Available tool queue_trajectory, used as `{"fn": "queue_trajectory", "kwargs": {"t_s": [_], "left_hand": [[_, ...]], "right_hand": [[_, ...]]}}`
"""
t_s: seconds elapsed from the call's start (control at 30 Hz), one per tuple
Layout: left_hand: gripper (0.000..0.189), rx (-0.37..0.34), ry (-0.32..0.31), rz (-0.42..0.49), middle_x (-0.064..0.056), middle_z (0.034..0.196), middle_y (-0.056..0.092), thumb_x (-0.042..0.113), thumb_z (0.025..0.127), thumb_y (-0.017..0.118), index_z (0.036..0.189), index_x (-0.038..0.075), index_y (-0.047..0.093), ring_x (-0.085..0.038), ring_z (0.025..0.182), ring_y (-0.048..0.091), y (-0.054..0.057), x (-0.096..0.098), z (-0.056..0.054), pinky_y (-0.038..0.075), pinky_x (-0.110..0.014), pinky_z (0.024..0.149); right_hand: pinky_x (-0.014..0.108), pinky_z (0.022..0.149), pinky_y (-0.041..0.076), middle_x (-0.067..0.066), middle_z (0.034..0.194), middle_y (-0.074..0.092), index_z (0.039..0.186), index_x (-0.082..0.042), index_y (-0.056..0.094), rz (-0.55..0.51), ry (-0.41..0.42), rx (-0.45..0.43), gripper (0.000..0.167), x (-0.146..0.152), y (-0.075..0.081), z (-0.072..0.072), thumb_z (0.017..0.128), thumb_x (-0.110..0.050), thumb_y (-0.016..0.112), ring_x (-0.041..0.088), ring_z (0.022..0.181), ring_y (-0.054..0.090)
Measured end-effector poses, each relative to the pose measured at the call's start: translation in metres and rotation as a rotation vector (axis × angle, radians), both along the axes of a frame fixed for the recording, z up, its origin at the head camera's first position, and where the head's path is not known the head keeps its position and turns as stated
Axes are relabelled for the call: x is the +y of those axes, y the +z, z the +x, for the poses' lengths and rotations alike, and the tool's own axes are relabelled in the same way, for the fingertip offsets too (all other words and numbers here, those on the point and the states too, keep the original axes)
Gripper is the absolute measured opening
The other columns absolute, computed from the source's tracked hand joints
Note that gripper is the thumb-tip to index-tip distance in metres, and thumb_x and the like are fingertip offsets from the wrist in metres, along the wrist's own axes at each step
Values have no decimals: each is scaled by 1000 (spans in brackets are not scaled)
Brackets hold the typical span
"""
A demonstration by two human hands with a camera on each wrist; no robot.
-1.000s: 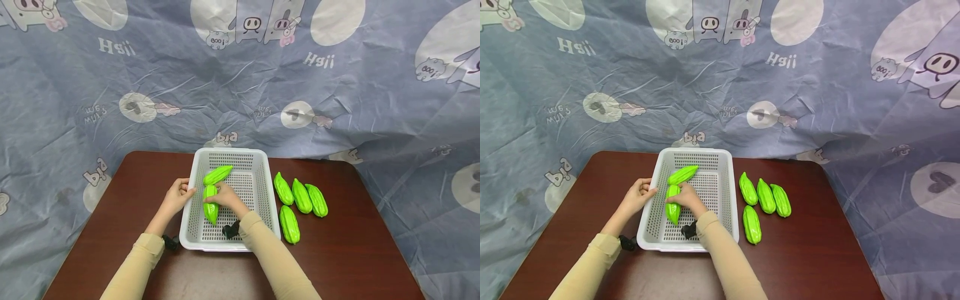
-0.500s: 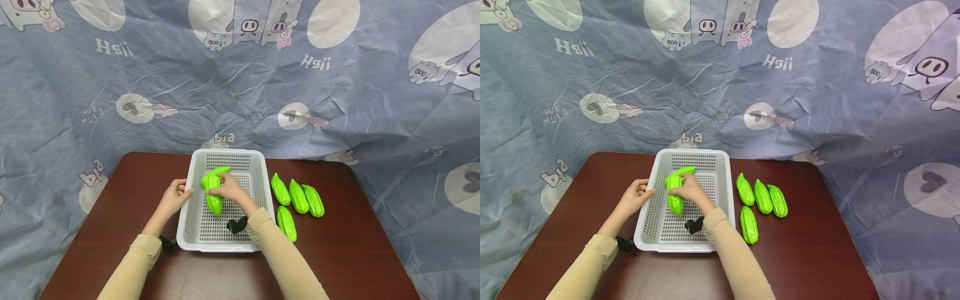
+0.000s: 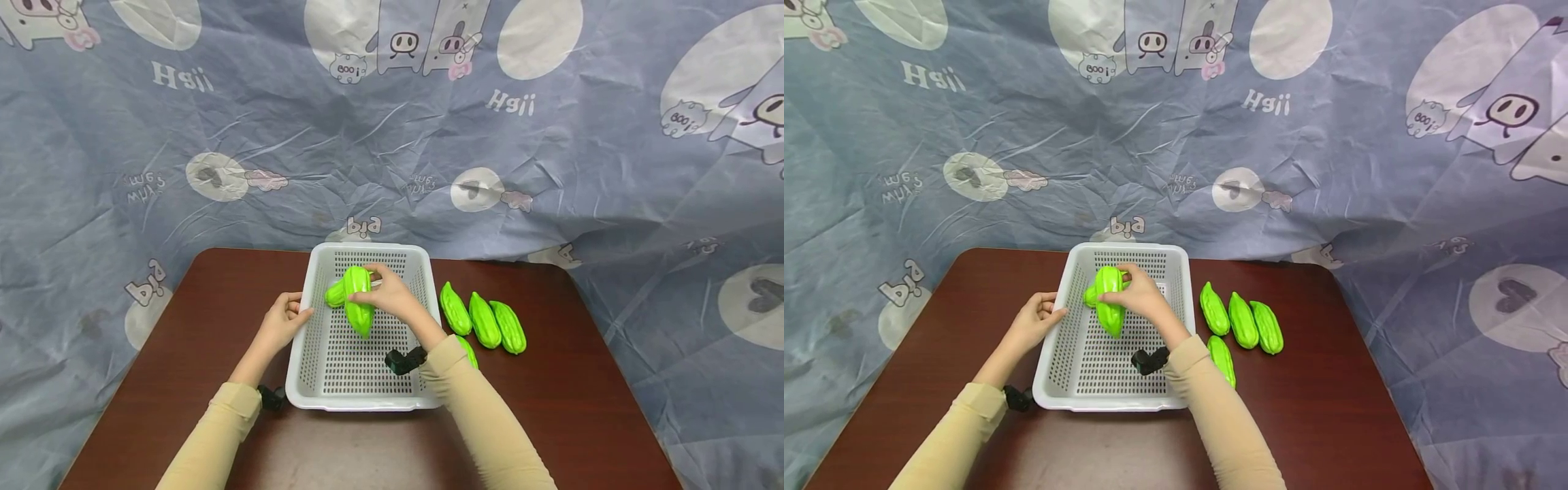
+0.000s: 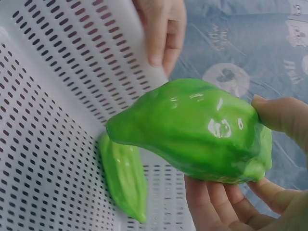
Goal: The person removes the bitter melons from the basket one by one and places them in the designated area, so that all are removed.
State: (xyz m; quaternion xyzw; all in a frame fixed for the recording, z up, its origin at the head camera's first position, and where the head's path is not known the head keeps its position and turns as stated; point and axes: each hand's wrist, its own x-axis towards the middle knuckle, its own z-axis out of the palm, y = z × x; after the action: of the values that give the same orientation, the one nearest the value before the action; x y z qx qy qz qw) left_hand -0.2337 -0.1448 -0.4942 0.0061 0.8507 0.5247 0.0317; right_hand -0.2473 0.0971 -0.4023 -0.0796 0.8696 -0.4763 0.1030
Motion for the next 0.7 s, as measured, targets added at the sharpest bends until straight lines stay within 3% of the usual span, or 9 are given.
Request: {"fn": "queue_trajectory", "kwargs": {"t_s": [0.4,0.7], "left_hand": [[52,11,-9,2,-17,104,60,16,96,65,139,-4,43,-11,78,61,0,0,0,54,-27,69],[52,-9,-7,9,-16,104,60,15,96,65,139,-4,43,-13,79,61,0,0,0,55,-28,70]], "right_hand": [[36,85,57,18,136,49,148,-8,39,-137,-26,-38,78,37,17,8,82,-20,78,34,118,60],[38,87,56,15,137,49,149,-13,40,-104,-77,8,78,71,28,18,82,-23,79,31,120,60]]}}
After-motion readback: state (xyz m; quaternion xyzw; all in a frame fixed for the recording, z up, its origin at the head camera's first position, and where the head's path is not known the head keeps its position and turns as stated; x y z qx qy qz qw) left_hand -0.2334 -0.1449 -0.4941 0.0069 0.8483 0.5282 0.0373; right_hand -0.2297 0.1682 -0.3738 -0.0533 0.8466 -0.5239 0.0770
